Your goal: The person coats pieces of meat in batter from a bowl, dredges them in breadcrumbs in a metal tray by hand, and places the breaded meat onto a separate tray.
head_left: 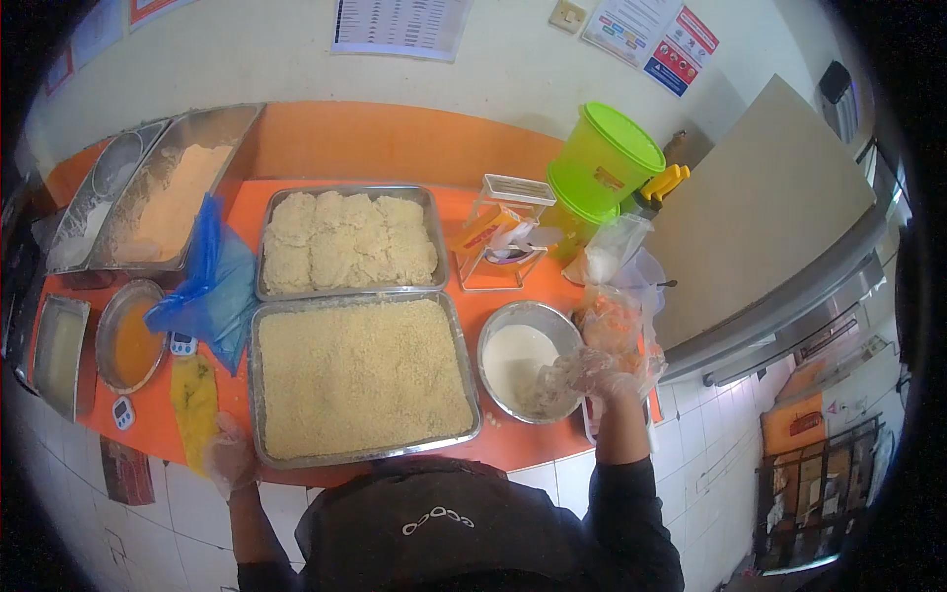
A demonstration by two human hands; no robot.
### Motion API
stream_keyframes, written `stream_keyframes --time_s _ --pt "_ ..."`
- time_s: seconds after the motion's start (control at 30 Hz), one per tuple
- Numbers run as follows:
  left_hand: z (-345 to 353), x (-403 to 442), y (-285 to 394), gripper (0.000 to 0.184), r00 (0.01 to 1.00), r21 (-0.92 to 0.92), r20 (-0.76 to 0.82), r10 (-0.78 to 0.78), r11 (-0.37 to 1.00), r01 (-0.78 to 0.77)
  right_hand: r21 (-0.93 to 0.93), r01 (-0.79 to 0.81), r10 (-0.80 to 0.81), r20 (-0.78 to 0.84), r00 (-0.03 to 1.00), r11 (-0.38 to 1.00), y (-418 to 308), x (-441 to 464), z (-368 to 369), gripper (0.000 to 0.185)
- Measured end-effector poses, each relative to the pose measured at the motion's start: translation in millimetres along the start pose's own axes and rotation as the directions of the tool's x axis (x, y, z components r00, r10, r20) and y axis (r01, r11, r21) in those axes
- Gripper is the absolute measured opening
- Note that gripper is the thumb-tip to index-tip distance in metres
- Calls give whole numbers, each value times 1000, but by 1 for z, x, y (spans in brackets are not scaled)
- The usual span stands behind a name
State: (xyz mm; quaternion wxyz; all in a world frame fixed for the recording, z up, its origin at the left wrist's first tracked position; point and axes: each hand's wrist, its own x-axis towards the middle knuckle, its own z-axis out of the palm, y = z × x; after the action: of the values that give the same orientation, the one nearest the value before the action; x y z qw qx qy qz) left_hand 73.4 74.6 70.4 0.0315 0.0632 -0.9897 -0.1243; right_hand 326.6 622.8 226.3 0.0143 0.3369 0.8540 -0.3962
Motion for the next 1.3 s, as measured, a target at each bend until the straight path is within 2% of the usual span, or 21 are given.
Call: stream_keyframes --time_s 0.07,0.1,0.13,0.2,0.27,0.37,0.43,0.53,0.6,0.73,0.83,0.87,0.9,0.93,1.0,1.03,1.07,1.1,1.17,1.23,1.3 --pt "1 1 -5 49 989 152 -24 149 978 -143 91 -7 9 -25 1000 996 -9 -1 -4 32" --pt "2 -1 -10 36 959 270 -49 280 928 -257 133 -7 12 -32 999 991 -14 -1 -6 31" --pt "4 -2 -13 32 912 387 -57 407 851 -355 176 -7 14 -41 999 984 -20 -1 -8 30" --pt "4 0 -12 33 952 285 -10 305 914 -290 256 5 10 -58 998 967 -37 -2 -12 28" --pt "-4 -2 -1 31 962 268 -17 272 928 -258 321 16 8 -73 997 947 -56 -8 -16 26" --pt "-17 -8 9 28 932 359 -75 355 881 -307 329 21 -4 -54 999 944 -78 -22 -13 25" --pt "-8 -4 -5 35 898 404 -56 437 832 -380 211 34 -42 32 999 977 -64 -23 2 26" --pt "3 -1 -9 29 895 335 -123 429 867 -370 -98 100 -75 233 970 990 -22 -12 27 28" --pt "16 6 -13 30 972 127 -67 224 969 -214 -203 95 -48 224 974 975 -1 -3 30 30" --pt "-30 -8 27 61 996 -191 -13 -90 978 86 -367 74 -66 35 997 927 31 24 26 33" --pt "-17 -7 22 71 988 -164 -133 -77 985 55 -531 154 -184 -4 983 833 41 51 50 36" --pt "-15 -7 18 70 989 -121 -148 -5 993 -13 -593 161 -178 31 984 789 38 57 61 37" --pt "-13 -6 13 68 985 -76 -160 66 994 -79 -647 158 -147 72 987 746 18 56 70 38" --pt "-10 -6 8 67 975 -7 -181 128 991 -131 -713 137 -34 158 987 688 -21 49 74 41" --pt "0 -5 -1 65 943 160 -227 244 964 -211 -748 91 139 239 961 658 -40 47 77 47" --pt "5 -3 -6 53 947 212 -188 259 953 -218 -767 70 226 274 935 638 -44 48 78 50" --pt "10 -1 -12 42 950 261 -150 273 938 -228 -741 80 157 244 957 666 -34 51 80 48" --pt "14 2 -18 30 969 268 -50 244 937 -222 -716 89 91 210 974 693 -13 54 82 46" --pt "23 6 -26 37 973 253 32 230 940 -230 -663 118 -20 154 988 739 19 58 81 44" --pt "20 4 -21 37 979 164 0 206 965 -203 -605 130 -54 142 988 785 38 60 65 45" --pt "-20 -6 12 50 998 -18 -6 66 998 -66 -575 114 -37 144 989 810 48 57 51 46"
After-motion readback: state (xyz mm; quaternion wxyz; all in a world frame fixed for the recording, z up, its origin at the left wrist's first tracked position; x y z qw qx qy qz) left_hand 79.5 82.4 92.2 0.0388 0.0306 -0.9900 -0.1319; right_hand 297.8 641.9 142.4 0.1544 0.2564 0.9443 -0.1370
